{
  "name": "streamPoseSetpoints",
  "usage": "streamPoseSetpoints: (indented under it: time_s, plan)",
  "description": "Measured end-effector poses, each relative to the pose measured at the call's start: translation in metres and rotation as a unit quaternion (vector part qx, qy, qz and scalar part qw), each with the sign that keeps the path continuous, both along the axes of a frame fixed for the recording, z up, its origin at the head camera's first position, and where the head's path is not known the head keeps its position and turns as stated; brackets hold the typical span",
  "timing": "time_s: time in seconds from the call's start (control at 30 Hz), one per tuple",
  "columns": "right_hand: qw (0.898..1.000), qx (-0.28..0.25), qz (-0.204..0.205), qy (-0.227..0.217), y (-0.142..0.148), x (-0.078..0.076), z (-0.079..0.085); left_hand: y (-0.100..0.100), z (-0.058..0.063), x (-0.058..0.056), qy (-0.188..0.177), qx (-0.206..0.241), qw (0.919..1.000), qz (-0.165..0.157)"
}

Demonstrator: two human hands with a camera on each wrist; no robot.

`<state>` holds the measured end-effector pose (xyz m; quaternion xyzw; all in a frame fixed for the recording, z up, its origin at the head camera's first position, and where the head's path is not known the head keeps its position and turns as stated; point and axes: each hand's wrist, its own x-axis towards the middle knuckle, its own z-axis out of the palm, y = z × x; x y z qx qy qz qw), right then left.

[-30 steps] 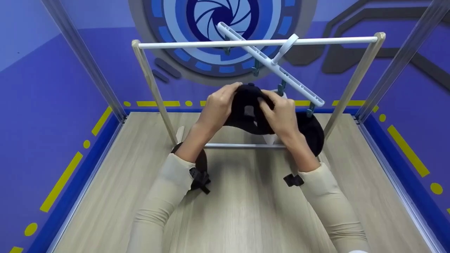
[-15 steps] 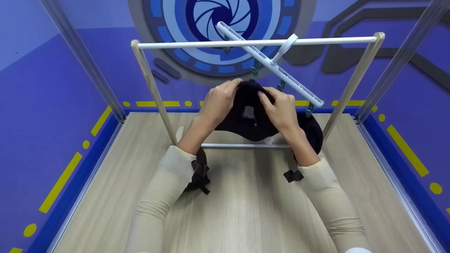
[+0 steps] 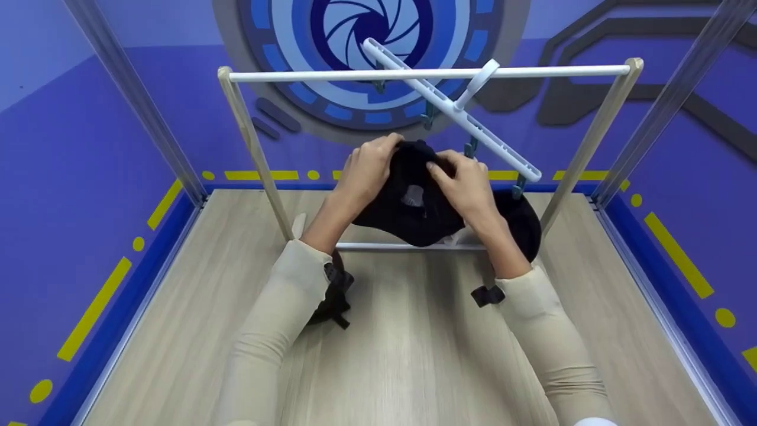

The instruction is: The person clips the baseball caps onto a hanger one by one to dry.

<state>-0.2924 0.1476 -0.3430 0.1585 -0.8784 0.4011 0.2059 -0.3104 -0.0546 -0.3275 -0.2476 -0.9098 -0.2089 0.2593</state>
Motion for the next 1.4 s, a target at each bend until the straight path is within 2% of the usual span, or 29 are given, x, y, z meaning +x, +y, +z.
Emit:
streamPoseSetpoints:
  time_s: [0.17, 0.37, 0.6, 0.7, 0.83, 0.93, 1.03, 1.13, 1.27, 1.4]
  plan:
    - [1.000, 0.001, 0.007, -0.021, 0.000, -0.001, 0.002, 0.001, 0.003, -0.004, -0.023, 0.010, 0.9996, -0.008]
    - [1.000, -0.008, -0.003, -0.013, 0.002, -0.004, 0.000, 0.005, 0.007, -0.009, -0.061, 0.007, 0.9980, -0.017]
    - [1.000, -0.011, -0.023, -0.008, 0.007, -0.011, -0.008, 0.007, 0.004, -0.013, -0.104, 0.007, 0.9939, -0.036]
    - [1.000, -0.014, -0.027, -0.001, 0.007, -0.012, -0.009, 0.008, 0.004, -0.015, -0.115, 0.008, 0.9930, -0.028]
    - [0.999, -0.011, -0.042, -0.004, 0.008, -0.012, -0.009, 0.012, 0.009, -0.013, -0.147, 0.008, 0.9892, 0.000]
    - [0.999, -0.009, -0.052, -0.007, 0.009, -0.011, -0.010, 0.017, 0.014, -0.011, -0.182, 0.029, 0.9828, 0.014]
    - [0.999, -0.009, -0.052, -0.006, 0.009, -0.011, -0.011, 0.022, 0.021, -0.015, -0.212, 0.088, 0.9733, 0.008]
    - [0.999, -0.008, -0.044, -0.006, 0.009, -0.012, -0.013, 0.028, 0.027, -0.023, -0.231, 0.147, 0.9617, -0.001]
    - [0.999, -0.010, -0.041, -0.010, 0.008, -0.013, -0.017, 0.034, 0.029, -0.037, -0.246, 0.201, 0.9482, -0.018]
    - [0.999, -0.011, -0.045, -0.016, 0.006, -0.011, -0.019, 0.037, 0.027, -0.047, -0.249, 0.249, 0.9341, -0.059]
